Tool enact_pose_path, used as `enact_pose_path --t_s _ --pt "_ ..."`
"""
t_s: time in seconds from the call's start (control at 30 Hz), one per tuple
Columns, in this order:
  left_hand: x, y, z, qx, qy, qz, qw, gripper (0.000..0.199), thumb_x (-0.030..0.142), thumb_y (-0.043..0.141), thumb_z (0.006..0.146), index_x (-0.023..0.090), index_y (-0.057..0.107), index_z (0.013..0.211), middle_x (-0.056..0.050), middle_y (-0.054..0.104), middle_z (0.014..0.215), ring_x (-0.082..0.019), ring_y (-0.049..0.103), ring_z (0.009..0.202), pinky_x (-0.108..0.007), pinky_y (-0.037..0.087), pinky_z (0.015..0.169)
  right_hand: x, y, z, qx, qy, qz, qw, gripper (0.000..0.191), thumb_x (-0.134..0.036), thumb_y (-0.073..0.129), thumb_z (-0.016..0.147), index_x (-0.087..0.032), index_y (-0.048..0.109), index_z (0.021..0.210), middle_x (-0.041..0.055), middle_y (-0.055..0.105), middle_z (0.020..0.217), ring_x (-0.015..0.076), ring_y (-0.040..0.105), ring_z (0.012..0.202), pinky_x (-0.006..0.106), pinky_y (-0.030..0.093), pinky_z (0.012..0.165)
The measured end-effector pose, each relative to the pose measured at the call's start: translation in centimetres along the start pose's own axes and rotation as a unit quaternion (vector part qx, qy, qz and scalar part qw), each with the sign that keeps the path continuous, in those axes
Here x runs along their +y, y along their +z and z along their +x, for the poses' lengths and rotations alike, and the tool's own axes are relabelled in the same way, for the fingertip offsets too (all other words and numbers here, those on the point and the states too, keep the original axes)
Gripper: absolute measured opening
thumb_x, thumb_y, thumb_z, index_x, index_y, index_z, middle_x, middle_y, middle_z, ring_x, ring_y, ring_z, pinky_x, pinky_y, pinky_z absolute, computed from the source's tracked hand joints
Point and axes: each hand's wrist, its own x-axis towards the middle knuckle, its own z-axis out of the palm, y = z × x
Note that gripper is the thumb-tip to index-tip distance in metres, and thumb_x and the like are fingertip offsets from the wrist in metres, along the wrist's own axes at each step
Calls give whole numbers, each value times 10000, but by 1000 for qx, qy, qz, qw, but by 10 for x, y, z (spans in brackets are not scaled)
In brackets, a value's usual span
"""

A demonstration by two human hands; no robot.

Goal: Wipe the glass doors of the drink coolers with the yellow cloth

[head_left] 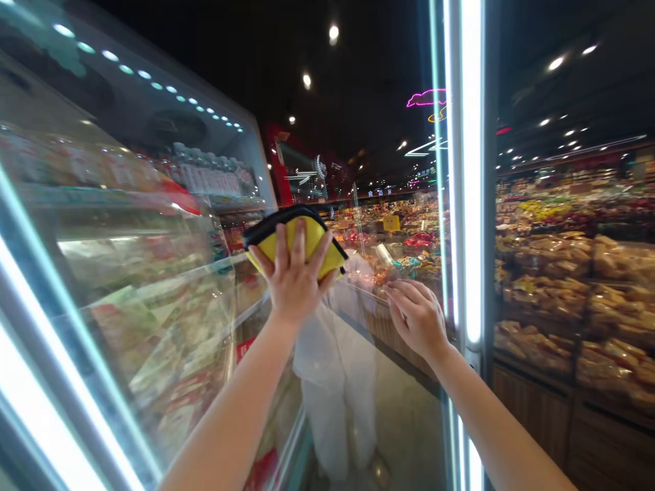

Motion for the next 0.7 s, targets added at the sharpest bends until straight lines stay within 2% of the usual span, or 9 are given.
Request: enact_pose_path --t_s 0.07,0.17,0.3,0.37,0.43,0.5,0.57,0.63,0.7 --pt "-7 -7 0 7 -72 1 997 692 513 620 934 405 376 1572 -72 243 1718 -442 50 1591 -778 -86 1185 6 -3 -2 -5 12 -3 1000 278 -162 563 963 -212 730 1181 81 760 1179 263 665 1105 449 558 967" --pt "2 -2 -33 -11 -103 -1 995 680 496 614 936 392 389 1570 -75 246 1717 -450 21 1589 -779 -86 1185 15 -7 -10 -7 34 2 999 293 -167 555 965 -210 727 1199 90 742 1215 265 655 1124 447 555 983" --pt "41 17 -64 -77 22 -19 997 648 506 610 941 420 414 1552 -73 381 1661 -426 174 1577 -741 -121 1203 26 -12 -20 -19 54 23 998 318 -171 539 968 -243 728 1213 81 725 1245 273 639 1151 463 553 1005" --pt "52 22 -50 -96 86 -32 991 644 515 606 944 431 409 1552 -69 408 1645 -410 238 1564 -726 -144 1205 32 -14 -21 -33 52 32 998 332 -176 539 965 -260 729 1224 79 715 1268 283 627 1172 480 548 1019" --pt "48 19 -22 -96 105 -34 989 638 504 603 948 443 403 1550 -55 393 1653 -397 235 1568 -725 -136 1209 38 -16 -21 -47 50 37 997 357 -175 529 966 -275 722 1250 76 701 1299 290 614 1200 495 540 1036" --pt "34 10 3 -68 65 -24 995 641 490 601 949 436 398 1554 -41 359 1671 -392 180 1584 -724 -116 1217 45 -19 -20 -51 48 41 997 379 -174 511 973 -283 711 1276 74 695 1311 288 614 1208 498 541 1040" --pt "17 0 8 -30 -5 -3 1000 648 472 594 953 406 390 1565 -49 319 1688 -395 125 1593 -725 -113 1218 51 -21 -21 -44 49 40 997 381 -179 501 981 -281 708 1284 76 699 1298 284 627 1190 495 553 1029" --pt "8 -5 -8 -7 -57 13 998 649 445 588 958 370 392 1572 -73 302 1693 -404 102 1594 -733 -111 1214 56 -22 -24 -36 47 36 998 368 -180 503 984 -269 712 1274 84 700 1290 283 638 1176 497 564 1019" --pt "11 -2 -38 -10 -56 23 998 626 420 587 962 350 423 1561 -91 333 1678 -415 105 1591 -745 -101 1209 58 -22 -28 -34 41 30 998 361 -170 504 983 -243 711 1269 102 689 1316 289 635 1195 504 565 1025"
